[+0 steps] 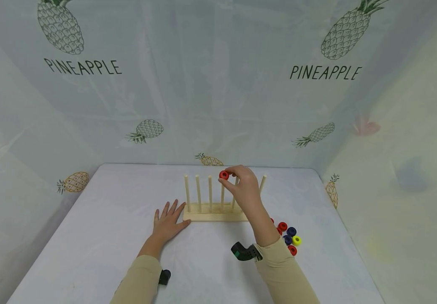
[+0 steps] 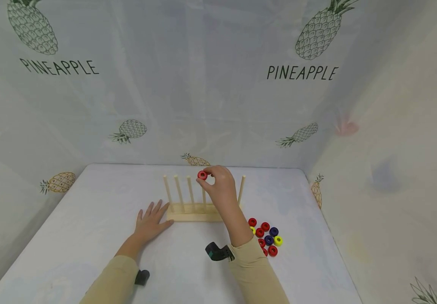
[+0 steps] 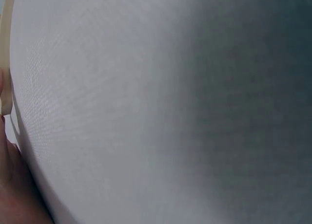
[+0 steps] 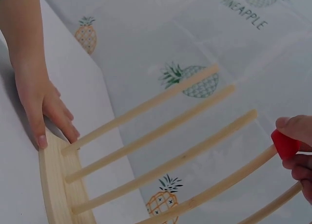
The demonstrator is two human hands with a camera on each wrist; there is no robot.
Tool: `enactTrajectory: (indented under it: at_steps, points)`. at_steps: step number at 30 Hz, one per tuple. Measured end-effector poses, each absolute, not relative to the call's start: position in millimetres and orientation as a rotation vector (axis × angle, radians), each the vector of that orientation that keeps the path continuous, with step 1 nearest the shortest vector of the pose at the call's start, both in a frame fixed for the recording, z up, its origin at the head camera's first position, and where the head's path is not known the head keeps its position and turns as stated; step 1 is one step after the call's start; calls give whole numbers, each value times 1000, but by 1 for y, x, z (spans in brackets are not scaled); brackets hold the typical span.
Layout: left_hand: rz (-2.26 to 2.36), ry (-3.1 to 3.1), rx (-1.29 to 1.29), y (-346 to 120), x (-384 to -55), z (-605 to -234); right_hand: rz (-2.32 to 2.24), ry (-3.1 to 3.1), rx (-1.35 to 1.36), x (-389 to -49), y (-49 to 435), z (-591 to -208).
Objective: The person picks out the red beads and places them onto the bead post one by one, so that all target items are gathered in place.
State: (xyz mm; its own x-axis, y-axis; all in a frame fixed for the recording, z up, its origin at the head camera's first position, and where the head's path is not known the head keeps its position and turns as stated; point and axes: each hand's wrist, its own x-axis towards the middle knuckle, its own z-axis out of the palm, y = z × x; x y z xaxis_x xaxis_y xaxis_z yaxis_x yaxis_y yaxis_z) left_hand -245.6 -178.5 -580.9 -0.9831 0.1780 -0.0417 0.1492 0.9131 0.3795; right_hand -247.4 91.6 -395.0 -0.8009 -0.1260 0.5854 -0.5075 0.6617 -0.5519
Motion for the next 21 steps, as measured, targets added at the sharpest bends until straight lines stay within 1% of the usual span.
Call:
enactTrajectory:
  at_steps: [12, 21]
  points:
    - [601, 2998, 252, -177, -245, -579, 922, -2490, 425, -248, 89, -390]
    - [612, 3037, 279, -179, -245, -585, 938, -2513, 418, -248, 89, -389]
